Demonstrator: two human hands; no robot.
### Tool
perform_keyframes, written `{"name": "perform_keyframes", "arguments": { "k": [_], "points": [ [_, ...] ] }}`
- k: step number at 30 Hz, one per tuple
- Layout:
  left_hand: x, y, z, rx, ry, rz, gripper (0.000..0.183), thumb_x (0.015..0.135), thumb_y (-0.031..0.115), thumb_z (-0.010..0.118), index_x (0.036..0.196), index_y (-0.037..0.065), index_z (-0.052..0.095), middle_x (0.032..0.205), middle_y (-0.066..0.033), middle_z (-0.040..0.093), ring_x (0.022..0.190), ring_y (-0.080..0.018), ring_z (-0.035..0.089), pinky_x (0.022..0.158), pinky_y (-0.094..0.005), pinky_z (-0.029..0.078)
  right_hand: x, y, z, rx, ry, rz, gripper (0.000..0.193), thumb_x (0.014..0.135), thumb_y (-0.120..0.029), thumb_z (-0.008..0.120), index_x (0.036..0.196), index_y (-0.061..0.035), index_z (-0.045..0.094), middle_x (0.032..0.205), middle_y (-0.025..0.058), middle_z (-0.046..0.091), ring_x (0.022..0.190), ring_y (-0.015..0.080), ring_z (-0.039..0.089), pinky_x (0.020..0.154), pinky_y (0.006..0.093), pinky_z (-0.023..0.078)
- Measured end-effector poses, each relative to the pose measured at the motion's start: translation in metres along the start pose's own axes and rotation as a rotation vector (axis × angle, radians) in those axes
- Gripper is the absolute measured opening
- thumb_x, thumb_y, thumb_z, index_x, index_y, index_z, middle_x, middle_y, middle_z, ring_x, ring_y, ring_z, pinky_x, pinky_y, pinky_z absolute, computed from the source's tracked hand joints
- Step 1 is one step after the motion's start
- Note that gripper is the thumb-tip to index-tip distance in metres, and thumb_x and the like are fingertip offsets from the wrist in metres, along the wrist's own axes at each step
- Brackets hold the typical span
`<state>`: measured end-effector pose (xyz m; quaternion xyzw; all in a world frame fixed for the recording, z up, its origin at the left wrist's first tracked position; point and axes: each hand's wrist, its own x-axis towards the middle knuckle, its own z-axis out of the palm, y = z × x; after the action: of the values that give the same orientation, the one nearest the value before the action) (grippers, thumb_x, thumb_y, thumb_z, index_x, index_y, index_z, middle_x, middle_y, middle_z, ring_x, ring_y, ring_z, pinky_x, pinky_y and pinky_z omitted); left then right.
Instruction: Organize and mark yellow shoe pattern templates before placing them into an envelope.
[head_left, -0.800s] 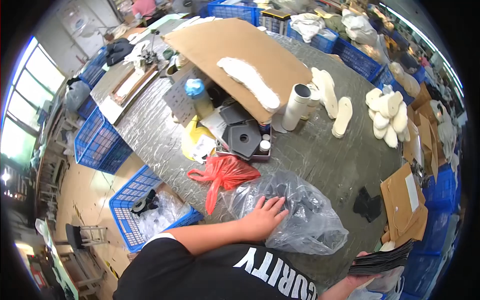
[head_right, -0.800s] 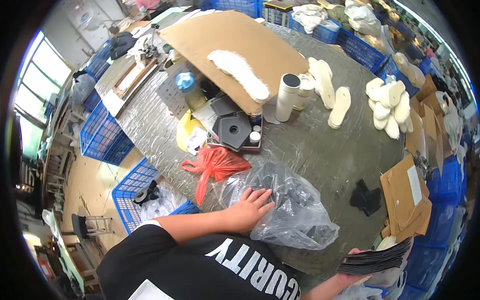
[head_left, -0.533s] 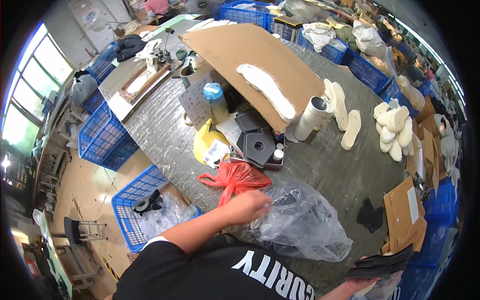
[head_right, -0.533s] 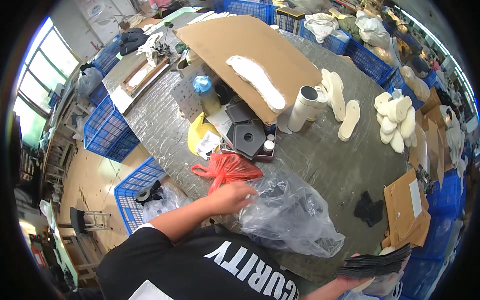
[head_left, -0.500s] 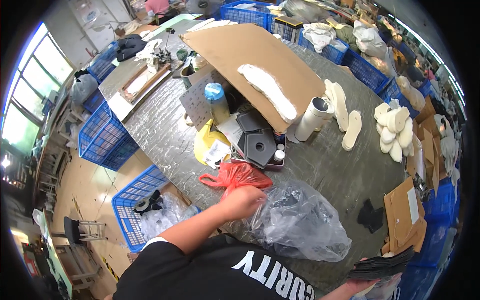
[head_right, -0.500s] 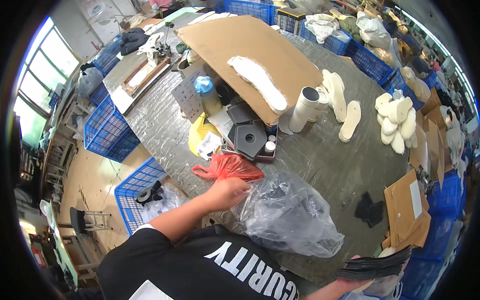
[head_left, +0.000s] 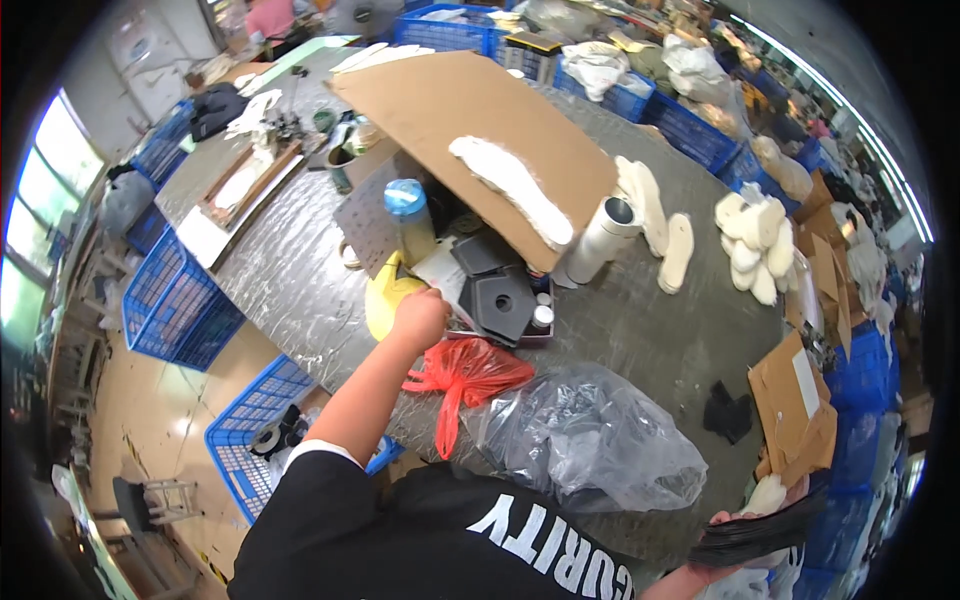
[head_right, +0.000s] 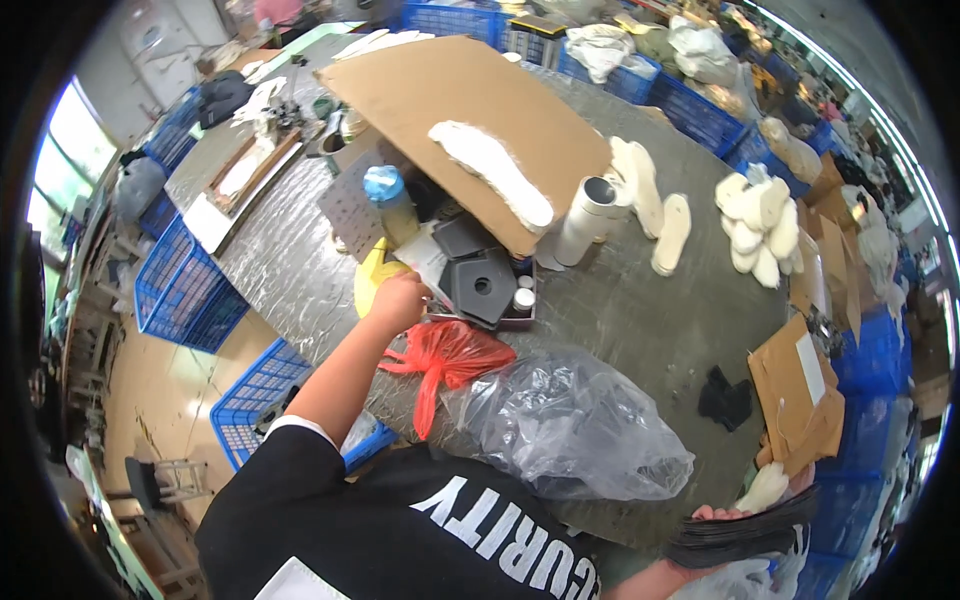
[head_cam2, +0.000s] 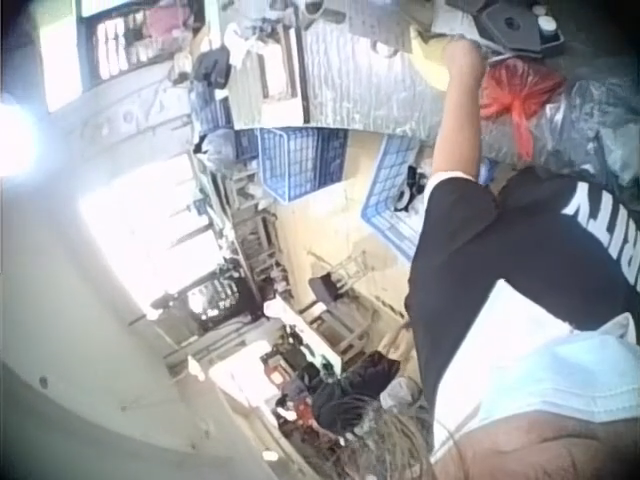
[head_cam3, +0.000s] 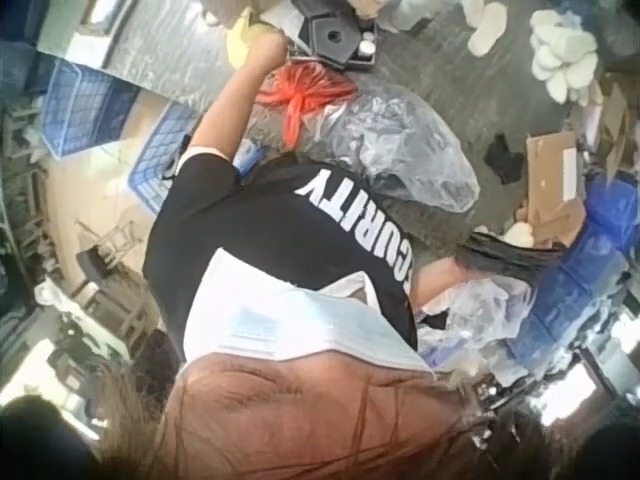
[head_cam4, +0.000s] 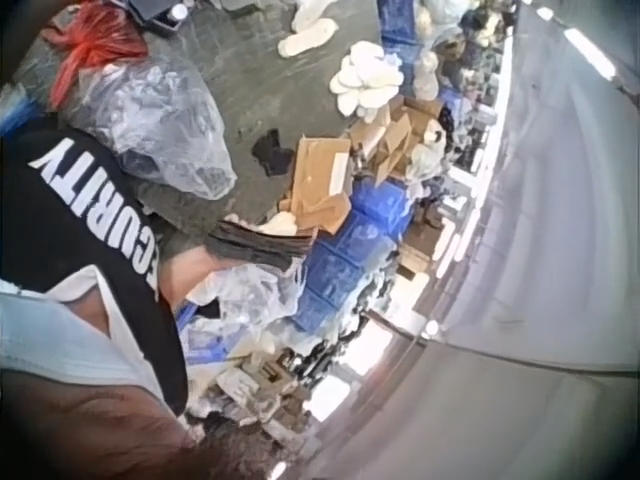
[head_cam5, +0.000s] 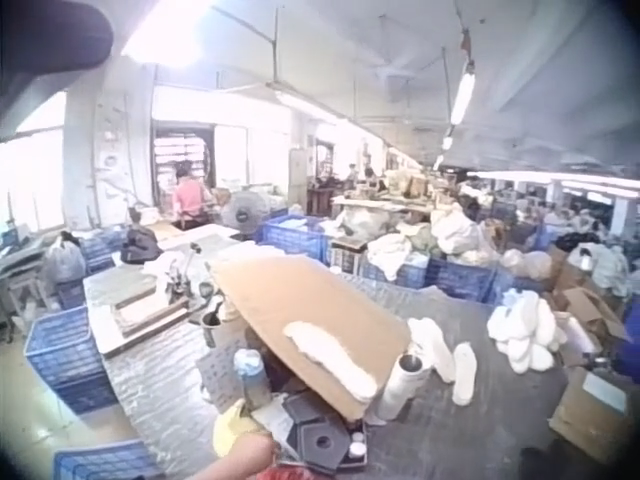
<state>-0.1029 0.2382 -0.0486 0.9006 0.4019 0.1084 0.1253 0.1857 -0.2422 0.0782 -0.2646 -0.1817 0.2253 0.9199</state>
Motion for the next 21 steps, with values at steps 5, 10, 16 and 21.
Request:
{"name": "perform_keyframes", "arguments": {
  "k": [5, 10, 16, 21],
  "points": [
    [0.020, 0.003, -0.015, 0.354, -0.234, 0.025, 0.011, 0.065, 0.011, 0.065, 0.074, 0.005, 0.067, 0.087, -0.0132, 0.062, 0.092, -0.0291, 0.058, 0.078, -0.0401, 0.048, -0.014, -0.004, -0.016, -0.063, -0.084, -0.072, 0.044, 0.092, -0.035, 0.046, 0.126, -0.0058, 0.050, 0.117, 0.0143, 0.059, 0.102, 0.0317, 0.058, 0.090, 0.0477, 0.040],
    [0.019, -0.015, -0.012, -0.187, -0.085, 0.163, 0.007, 0.068, 0.006, 0.065, 0.073, 0.002, 0.064, 0.082, -0.0148, 0.062, 0.088, -0.0326, 0.057, 0.078, -0.0400, 0.045, -0.045, -0.010, -0.027, -0.041, 0.094, -0.131, 0.047, 0.082, -0.037, 0.062, 0.123, -0.0141, 0.055, 0.123, 0.0055, 0.059, 0.111, 0.0219, 0.055, 0.094, 0.0534, 0.034],
    [0.018, -0.017, 0.006, -0.561, 0.113, -0.001, 0.008, 0.089, 0.006, 0.052, 0.091, -0.001, 0.054, 0.069, -0.0111, 0.060, 0.068, -0.0193, 0.062, 0.064, -0.0297, 0.047, -0.069, -0.006, -0.043, 0.048, 0.125, -0.181, 0.050, 0.083, -0.037, 0.061, 0.125, -0.0107, 0.053, 0.120, 0.0086, 0.058, 0.107, 0.0242, 0.055, 0.094, 0.0468, 0.035],
    [0.021, -0.020, -0.014, -0.653, 0.219, 0.008, 0.008, 0.091, 0.005, 0.049, 0.092, -0.001, 0.055, 0.073, -0.0071, 0.058, 0.066, -0.0126, 0.058, 0.063, -0.0266, 0.047, -0.070, 0.007, -0.032, 0.085, 0.123, -0.195, 0.046, 0.086, -0.029, 0.058, 0.124, -0.0042, 0.049, 0.120, 0.0159, 0.054, 0.098, 0.0261, 0.055, 0.086, 0.0393, 0.038]
  ]
}}
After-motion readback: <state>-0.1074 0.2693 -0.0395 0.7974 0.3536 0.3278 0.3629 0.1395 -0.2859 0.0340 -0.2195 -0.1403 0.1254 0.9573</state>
